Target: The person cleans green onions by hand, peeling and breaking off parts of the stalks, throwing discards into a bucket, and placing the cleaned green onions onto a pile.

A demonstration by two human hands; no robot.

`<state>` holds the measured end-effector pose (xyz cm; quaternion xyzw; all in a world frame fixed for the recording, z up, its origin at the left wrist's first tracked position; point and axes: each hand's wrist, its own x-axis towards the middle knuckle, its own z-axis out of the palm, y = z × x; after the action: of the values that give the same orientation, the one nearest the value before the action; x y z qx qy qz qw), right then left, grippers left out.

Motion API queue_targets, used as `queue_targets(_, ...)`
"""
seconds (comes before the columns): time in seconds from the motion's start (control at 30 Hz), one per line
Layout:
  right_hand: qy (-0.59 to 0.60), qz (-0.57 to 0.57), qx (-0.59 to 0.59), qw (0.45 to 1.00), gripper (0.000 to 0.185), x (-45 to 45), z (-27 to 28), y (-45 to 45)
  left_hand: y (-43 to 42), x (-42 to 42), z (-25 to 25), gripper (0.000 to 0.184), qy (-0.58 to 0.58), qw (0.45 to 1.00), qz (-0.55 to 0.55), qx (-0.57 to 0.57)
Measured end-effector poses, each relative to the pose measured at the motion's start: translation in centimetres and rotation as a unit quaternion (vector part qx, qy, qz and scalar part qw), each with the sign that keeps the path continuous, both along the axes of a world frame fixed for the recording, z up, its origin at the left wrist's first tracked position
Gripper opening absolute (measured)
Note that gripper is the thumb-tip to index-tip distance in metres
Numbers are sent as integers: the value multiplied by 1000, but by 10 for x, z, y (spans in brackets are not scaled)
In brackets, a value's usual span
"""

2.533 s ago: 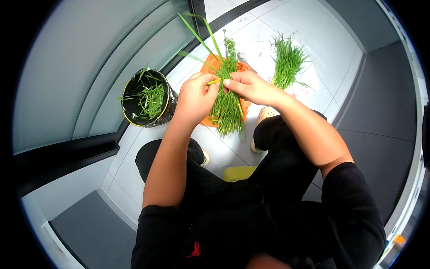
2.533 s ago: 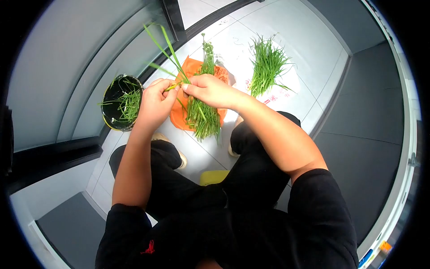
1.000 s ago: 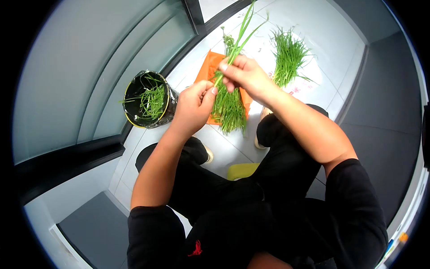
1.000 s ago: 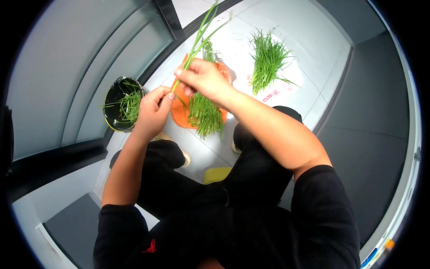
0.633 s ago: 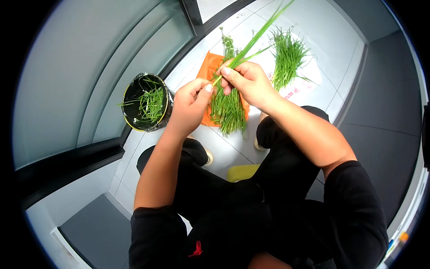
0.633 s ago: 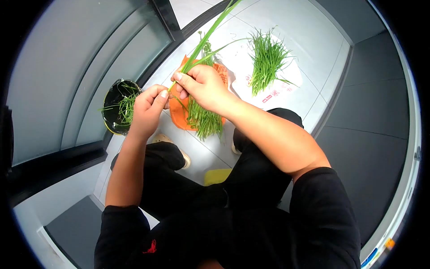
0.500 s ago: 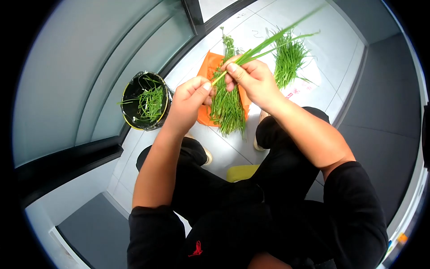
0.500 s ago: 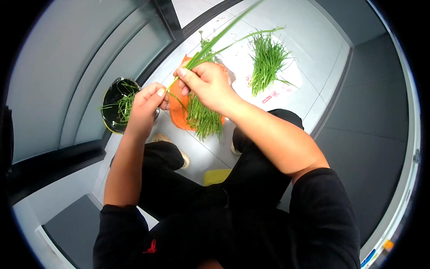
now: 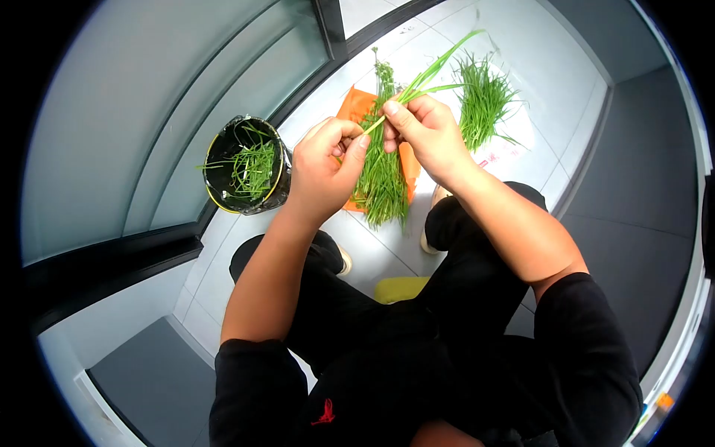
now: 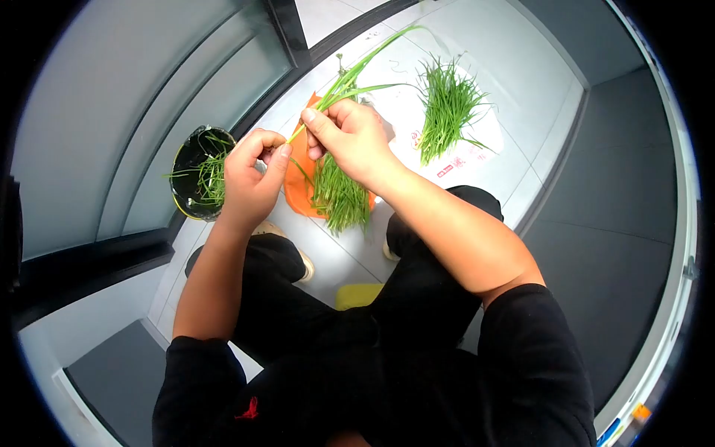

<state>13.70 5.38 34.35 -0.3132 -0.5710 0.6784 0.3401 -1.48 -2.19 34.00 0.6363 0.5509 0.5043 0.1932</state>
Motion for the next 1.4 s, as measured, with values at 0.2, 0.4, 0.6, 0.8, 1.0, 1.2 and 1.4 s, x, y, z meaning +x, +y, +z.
queue_targets(0.2,-34,40,71,996,19,7,-3,2,-1,-3,-4,8,-62,994,-11,-84)
queue_targets(0.4,-53,91,111,988,21,12,7,10,-2,-6,3,13,-247,940,-91,-217)
queue_targets(0.6,-24,160,54,985,23,17,9,15,-5,-8,12,15,-254,918,-178,-247)
queue_targets(0.8,8,207,27,978,22,19,9,19,-5,-7,8,16,-227,921,-185,-255)
queue_targets(1.0,-24,171,32,984,21,18,9,19,-6,-4,8,12,-108,965,-132,-199)
queue_targets(1.2,-79,153,11,985,20,12,5,12,-2,-4,3,9,66,986,-134,-71)
queue_targets(1.4,-144,160,126,968,23,12,-2,11,-4,-3,3,11,106,978,-170,-65)
